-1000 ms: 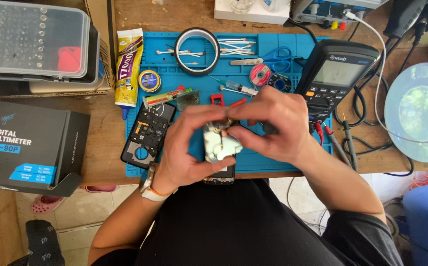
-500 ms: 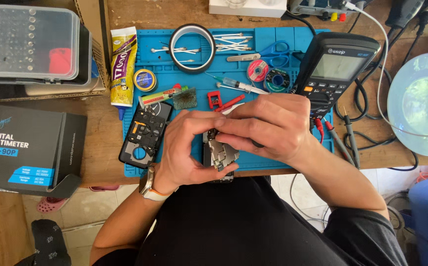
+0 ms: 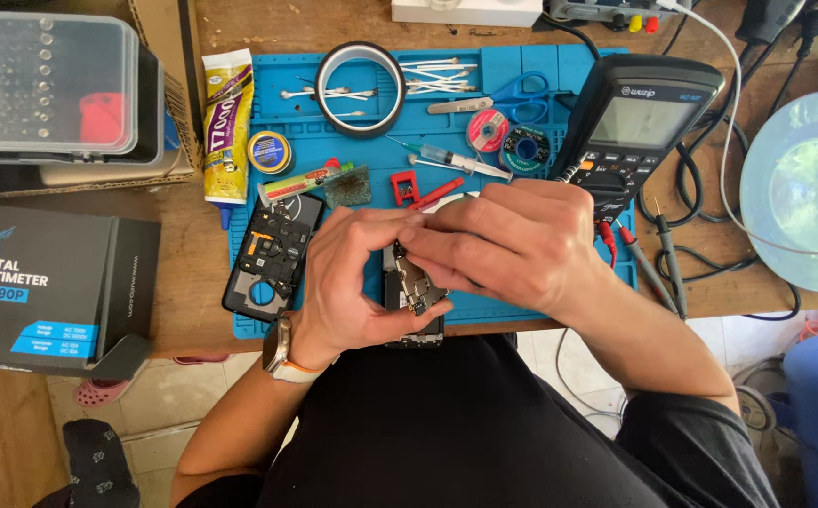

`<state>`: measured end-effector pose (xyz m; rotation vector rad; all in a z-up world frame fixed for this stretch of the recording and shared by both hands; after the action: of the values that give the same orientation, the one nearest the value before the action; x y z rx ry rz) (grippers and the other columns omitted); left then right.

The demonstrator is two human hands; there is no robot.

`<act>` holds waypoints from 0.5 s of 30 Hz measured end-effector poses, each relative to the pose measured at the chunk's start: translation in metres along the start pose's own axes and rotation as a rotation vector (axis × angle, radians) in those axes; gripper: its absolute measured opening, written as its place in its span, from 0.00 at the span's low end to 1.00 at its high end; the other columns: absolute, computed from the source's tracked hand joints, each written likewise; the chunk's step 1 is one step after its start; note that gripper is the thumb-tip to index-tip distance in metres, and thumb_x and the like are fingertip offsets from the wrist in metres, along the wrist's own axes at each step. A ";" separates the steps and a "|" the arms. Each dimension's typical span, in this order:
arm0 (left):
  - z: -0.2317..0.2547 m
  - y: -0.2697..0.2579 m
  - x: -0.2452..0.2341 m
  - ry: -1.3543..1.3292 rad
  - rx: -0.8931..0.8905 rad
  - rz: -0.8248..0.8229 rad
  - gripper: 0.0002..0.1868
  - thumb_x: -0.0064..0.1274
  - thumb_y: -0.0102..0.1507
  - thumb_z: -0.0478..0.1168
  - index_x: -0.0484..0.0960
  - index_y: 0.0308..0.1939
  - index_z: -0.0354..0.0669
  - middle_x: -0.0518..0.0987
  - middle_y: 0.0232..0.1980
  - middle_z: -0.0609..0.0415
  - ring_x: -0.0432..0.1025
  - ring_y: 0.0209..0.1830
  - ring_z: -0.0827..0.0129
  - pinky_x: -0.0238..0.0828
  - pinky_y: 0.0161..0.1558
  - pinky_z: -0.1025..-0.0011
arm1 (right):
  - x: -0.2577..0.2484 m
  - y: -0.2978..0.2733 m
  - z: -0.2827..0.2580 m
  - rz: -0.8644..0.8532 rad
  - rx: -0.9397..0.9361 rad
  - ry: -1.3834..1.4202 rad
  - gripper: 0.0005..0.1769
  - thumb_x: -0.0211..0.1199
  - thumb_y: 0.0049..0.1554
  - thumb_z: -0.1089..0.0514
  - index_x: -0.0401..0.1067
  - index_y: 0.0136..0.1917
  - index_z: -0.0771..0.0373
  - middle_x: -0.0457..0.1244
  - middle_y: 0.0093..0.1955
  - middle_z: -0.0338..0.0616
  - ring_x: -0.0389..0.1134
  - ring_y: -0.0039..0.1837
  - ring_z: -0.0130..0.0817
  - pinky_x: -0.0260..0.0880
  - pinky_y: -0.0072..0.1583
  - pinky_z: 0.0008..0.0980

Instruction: The person uses a red-handled screwdriver to unscrew and remove a small circuit board from a disassembled smartphone. They then use a syringe to apply a liquid to the board's surface.

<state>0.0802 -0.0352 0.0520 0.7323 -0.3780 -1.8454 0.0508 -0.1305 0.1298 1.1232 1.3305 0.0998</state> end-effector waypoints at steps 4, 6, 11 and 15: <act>-0.001 0.000 0.002 -0.007 -0.006 -0.019 0.33 0.62 0.52 0.61 0.76 0.48 0.40 0.82 0.47 0.52 0.78 0.42 0.56 0.70 0.46 0.67 | -0.001 -0.001 0.000 0.006 -0.004 -0.013 0.05 0.60 0.57 0.64 0.77 0.43 0.60 0.66 0.38 0.42 0.62 0.32 0.33 0.63 0.35 0.26; -0.002 -0.001 0.002 -0.028 -0.013 -0.007 0.33 0.62 0.52 0.62 0.76 0.48 0.40 0.82 0.48 0.52 0.78 0.42 0.57 0.70 0.46 0.67 | 0.000 -0.003 0.000 0.019 -0.003 -0.008 0.05 0.60 0.57 0.63 0.77 0.43 0.60 0.65 0.37 0.42 0.62 0.31 0.33 0.63 0.35 0.27; -0.005 -0.002 0.001 -0.089 -0.026 -0.002 0.34 0.65 0.50 0.60 0.76 0.49 0.39 0.82 0.49 0.52 0.79 0.44 0.55 0.70 0.45 0.65 | -0.001 -0.002 0.001 0.027 -0.003 0.013 0.05 0.60 0.57 0.63 0.77 0.42 0.60 0.65 0.37 0.43 0.63 0.31 0.34 0.64 0.35 0.27; -0.005 -0.002 0.001 -0.099 -0.026 -0.008 0.34 0.65 0.50 0.58 0.76 0.49 0.39 0.81 0.50 0.51 0.78 0.45 0.53 0.70 0.45 0.65 | 0.001 -0.003 0.002 0.034 -0.004 0.010 0.05 0.61 0.56 0.64 0.77 0.42 0.60 0.65 0.37 0.43 0.63 0.31 0.34 0.65 0.36 0.27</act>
<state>0.0820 -0.0352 0.0466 0.6267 -0.4149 -1.8950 0.0507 -0.1326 0.1265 1.1433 1.3193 0.1332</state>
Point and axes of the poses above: each hand's wrist, its own y-axis towards the middle knuckle, its own x-axis out of the palm, z = x × y, the point moved 10 cm from there along y, towards the middle knuckle
